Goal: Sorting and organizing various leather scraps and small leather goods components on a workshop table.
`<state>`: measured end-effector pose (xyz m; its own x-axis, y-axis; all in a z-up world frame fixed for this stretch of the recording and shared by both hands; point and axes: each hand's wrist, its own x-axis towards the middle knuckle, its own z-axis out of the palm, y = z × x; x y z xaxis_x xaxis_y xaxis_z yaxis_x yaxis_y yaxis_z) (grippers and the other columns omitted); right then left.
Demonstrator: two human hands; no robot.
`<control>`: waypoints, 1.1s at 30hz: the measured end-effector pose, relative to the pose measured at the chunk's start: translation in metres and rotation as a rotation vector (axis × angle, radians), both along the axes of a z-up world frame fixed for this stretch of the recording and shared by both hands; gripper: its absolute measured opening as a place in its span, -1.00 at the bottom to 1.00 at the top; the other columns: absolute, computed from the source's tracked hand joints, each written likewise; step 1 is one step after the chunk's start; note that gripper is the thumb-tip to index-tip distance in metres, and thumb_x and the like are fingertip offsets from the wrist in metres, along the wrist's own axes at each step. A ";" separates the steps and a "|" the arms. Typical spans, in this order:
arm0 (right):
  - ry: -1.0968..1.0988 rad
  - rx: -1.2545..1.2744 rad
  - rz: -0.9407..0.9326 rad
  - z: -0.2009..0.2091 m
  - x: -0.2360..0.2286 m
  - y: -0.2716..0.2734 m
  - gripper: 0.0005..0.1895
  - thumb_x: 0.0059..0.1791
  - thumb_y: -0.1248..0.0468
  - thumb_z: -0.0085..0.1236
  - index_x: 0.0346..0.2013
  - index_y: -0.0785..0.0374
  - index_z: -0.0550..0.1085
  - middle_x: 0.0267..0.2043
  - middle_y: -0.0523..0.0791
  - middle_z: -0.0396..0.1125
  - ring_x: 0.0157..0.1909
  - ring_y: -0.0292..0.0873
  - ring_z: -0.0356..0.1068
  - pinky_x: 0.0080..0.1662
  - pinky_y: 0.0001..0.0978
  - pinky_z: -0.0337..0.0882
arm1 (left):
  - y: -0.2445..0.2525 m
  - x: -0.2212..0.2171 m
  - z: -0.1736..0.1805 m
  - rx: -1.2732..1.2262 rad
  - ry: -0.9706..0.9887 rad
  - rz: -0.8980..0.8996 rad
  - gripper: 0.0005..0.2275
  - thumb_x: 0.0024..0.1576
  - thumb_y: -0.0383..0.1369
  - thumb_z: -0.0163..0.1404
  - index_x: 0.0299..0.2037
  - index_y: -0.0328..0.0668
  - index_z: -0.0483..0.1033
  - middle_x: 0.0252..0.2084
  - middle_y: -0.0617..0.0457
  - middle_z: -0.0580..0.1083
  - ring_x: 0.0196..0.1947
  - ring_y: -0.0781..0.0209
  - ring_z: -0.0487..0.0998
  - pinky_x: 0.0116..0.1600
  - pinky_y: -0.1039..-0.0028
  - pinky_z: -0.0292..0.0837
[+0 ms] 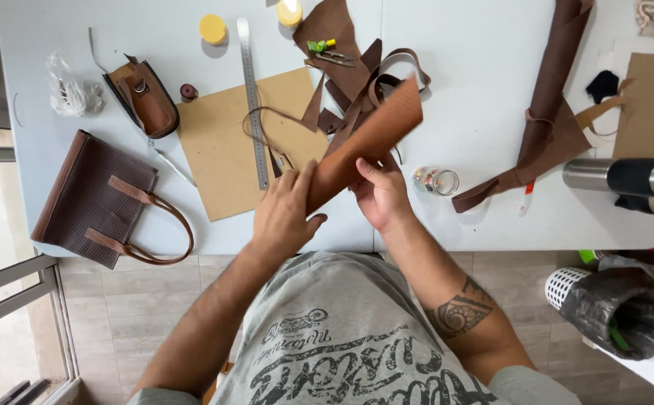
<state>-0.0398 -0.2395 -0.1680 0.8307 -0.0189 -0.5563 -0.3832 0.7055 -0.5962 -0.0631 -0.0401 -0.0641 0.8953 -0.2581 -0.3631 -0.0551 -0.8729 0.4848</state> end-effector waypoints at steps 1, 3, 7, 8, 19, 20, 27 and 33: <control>0.001 -0.004 -0.010 0.012 0.000 0.003 -0.41 -0.01 0.40 0.28 0.26 0.16 0.26 0.06 -0.04 0.28 0.11 0.05 0.37 0.21 0.12 0.41 | 0.002 0.004 0.003 -0.004 0.001 -0.010 -0.13 -0.09 -0.21 0.34 0.46 -0.05 0.13 0.17 -0.16 0.38 0.25 -0.20 0.40 0.23 0.03 0.38; -0.107 0.137 0.056 0.036 0.002 0.010 -0.60 -0.04 0.39 0.30 0.07 0.06 0.47 0.04 -0.09 0.44 0.13 -0.02 0.45 0.25 0.00 0.38 | 0.008 0.012 0.011 -0.281 0.250 0.120 -0.16 -0.12 -0.31 0.31 0.45 0.09 0.18 0.08 -0.17 0.53 0.16 -0.25 0.54 0.20 0.00 0.43; -0.011 -0.255 0.022 0.037 -0.003 0.017 -0.34 0.04 -0.01 0.29 0.30 0.04 0.19 0.19 -0.12 0.28 0.17 -0.05 0.36 0.23 0.13 0.39 | 0.003 -0.005 -0.066 0.157 -0.485 -0.001 -0.35 -0.04 -0.27 0.28 0.31 -0.12 0.35 -0.24 -0.01 0.46 -0.20 0.01 0.59 -0.15 0.20 0.52; 0.036 -0.283 -0.021 0.044 -0.005 0.022 -0.34 0.01 0.06 0.33 0.28 0.11 0.20 0.15 -0.10 0.27 0.14 -0.04 0.35 0.20 0.13 0.41 | -0.003 -0.008 -0.059 0.210 -0.634 -0.042 -0.41 -0.01 -0.34 0.20 0.29 -0.13 0.38 -0.26 -0.01 0.41 -0.24 0.02 0.53 -0.18 0.22 0.44; -0.051 -0.154 0.081 0.029 -0.010 0.014 -0.30 0.06 0.03 0.26 0.35 0.07 0.09 0.22 -0.07 0.24 0.19 -0.01 0.37 0.18 0.06 0.43 | -0.015 -0.003 -0.051 0.057 0.035 0.061 -0.68 0.13 -0.15 0.11 0.00 -0.04 0.37 -0.38 -0.04 0.54 -0.33 -0.05 0.67 -0.32 0.12 0.56; -0.008 -0.208 0.124 0.038 -0.017 0.018 -0.24 0.02 0.05 0.31 0.37 0.09 0.08 0.23 -0.05 0.24 0.16 0.01 0.38 0.16 0.13 0.44 | -0.016 -0.010 -0.050 0.106 -0.204 0.000 -0.64 0.15 -0.30 0.07 0.14 -0.11 0.35 -0.28 -0.06 0.50 -0.26 -0.03 0.65 -0.26 0.19 0.58; 0.130 -0.306 0.099 0.003 -0.037 0.022 -0.17 -0.18 0.31 0.54 0.27 0.36 0.25 0.03 0.01 0.32 0.00 0.02 0.41 0.00 0.13 0.52 | -0.036 -0.038 -0.062 -0.018 -0.770 -0.112 -0.19 -0.20 -0.29 0.31 0.34 -0.36 0.31 0.06 -0.17 0.36 -0.01 -0.07 0.46 -0.08 0.28 0.37; 0.020 -0.717 -0.181 0.076 0.067 -0.090 0.09 -0.05 0.08 0.51 0.48 0.42 -0.04 0.45 0.28 0.01 0.48 0.22 0.07 0.41 0.15 0.14 | -0.028 -0.055 -0.062 -0.428 -0.632 -0.125 -0.38 0.05 -0.37 0.21 0.35 -0.29 0.30 0.32 -0.34 0.29 0.16 -0.24 0.48 0.05 0.11 0.43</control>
<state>0.0275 -0.3299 -0.0915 0.7698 -0.5193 -0.3712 -0.3135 0.1991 -0.9285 -0.1178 -0.0679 -0.1262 0.8542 -0.3736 0.3616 -0.5195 -0.5856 0.6223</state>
